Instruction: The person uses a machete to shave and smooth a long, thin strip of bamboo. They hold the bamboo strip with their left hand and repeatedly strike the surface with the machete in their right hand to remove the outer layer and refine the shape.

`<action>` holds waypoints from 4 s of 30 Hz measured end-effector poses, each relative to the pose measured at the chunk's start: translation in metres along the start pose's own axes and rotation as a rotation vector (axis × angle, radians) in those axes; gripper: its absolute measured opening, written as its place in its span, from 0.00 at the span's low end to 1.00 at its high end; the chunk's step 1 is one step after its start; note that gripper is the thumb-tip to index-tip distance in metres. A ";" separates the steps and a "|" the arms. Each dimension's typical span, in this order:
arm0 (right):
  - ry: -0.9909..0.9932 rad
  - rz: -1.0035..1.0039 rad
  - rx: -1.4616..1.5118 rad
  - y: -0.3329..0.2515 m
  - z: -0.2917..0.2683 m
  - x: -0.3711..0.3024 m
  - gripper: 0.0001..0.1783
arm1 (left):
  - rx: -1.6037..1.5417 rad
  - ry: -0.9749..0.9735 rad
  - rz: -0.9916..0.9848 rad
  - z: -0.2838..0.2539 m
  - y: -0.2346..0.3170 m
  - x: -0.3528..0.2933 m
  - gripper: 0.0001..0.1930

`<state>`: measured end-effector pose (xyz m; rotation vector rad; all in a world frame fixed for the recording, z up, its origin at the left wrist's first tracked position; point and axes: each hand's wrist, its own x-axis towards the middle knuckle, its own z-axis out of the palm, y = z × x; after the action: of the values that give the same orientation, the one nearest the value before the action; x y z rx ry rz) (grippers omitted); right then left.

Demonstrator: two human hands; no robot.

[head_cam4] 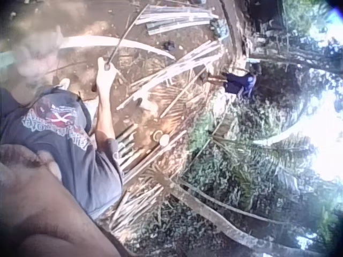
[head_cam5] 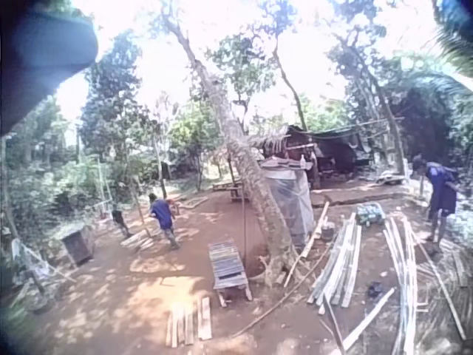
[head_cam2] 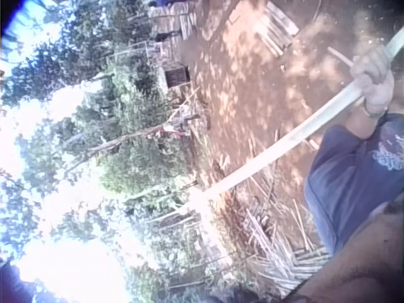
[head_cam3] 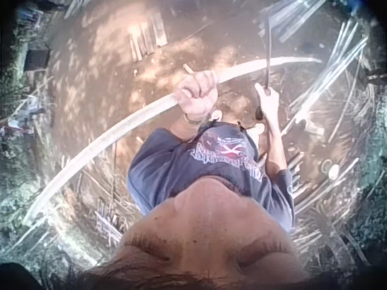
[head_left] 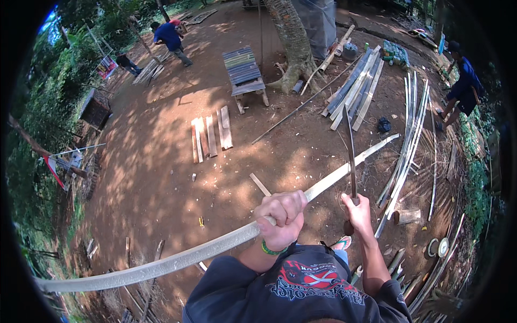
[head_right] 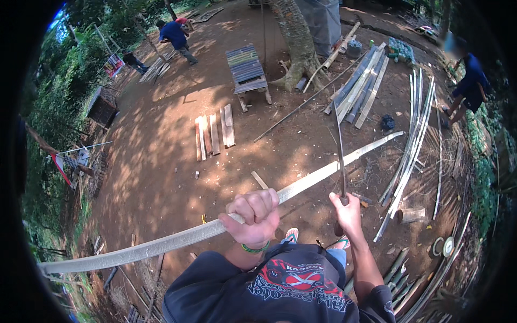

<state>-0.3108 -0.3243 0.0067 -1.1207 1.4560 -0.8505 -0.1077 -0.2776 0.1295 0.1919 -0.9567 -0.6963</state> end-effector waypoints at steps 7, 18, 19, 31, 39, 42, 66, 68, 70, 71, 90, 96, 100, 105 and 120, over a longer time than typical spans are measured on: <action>-0.170 -0.523 -0.359 -0.067 -0.006 -0.061 0.17 | 0.035 -0.161 0.063 0.013 -0.002 0.011 0.32; 0.238 -0.069 -0.485 0.049 -0.059 0.037 0.17 | 0.038 -0.163 0.059 0.036 -0.009 -0.005 0.33; 0.155 -0.120 -0.496 0.024 -0.045 0.024 0.16 | 0.034 -0.088 0.042 0.032 -0.007 -0.006 0.32; 0.218 -0.015 -0.584 0.058 -0.069 0.064 0.17 | -0.006 -0.057 0.086 0.032 -0.022 -0.001 0.28; 0.287 -0.296 -0.597 0.069 -0.045 0.035 0.12 | 0.111 0.021 0.092 0.029 -0.015 0.005 0.30; 0.356 0.417 -0.512 0.138 -0.123 0.095 0.19 | -0.051 -0.003 0.032 0.032 -0.012 0.004 0.31; 0.045 -0.414 -0.425 0.028 -0.016 0.018 0.13 | 0.145 0.334 0.053 0.048 -0.038 0.029 0.30; 0.073 -0.561 -0.410 0.041 -0.026 0.028 0.13 | 0.097 0.354 0.058 0.048 -0.036 0.029 0.30; 0.262 -0.320 -0.464 0.092 -0.054 0.066 0.11 | 0.089 0.375 0.034 0.048 -0.029 0.029 0.30; 0.342 0.091 -0.485 0.124 -0.079 0.094 0.14 | 0.097 0.379 0.024 0.050 -0.031 0.032 0.30; -0.087 -0.474 -0.309 -0.067 -0.080 -0.062 0.12 | -0.413 -1.033 -0.064 0.052 -0.047 0.063 0.35; 0.121 -0.160 -0.453 -0.007 -0.113 -0.052 0.13 | -0.575 -1.202 -0.154 0.074 -0.054 0.055 0.35; 0.103 -0.092 -0.432 -0.015 -0.109 -0.071 0.13 | -0.579 -1.381 -0.182 0.074 -0.046 0.055 0.32; -0.120 -0.447 -0.205 -0.048 -0.078 -0.122 0.09 | -0.567 -1.333 -0.179 0.080 -0.053 0.060 0.32; 0.188 -0.084 -0.239 0.023 -0.102 -0.090 0.13 | -0.599 -1.371 -0.210 0.084 -0.046 0.050 0.32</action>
<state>-0.4153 -0.2385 0.0321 -1.3149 1.7107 -0.8753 -0.1771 -0.3319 0.1918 -0.8421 -1.9609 -1.3070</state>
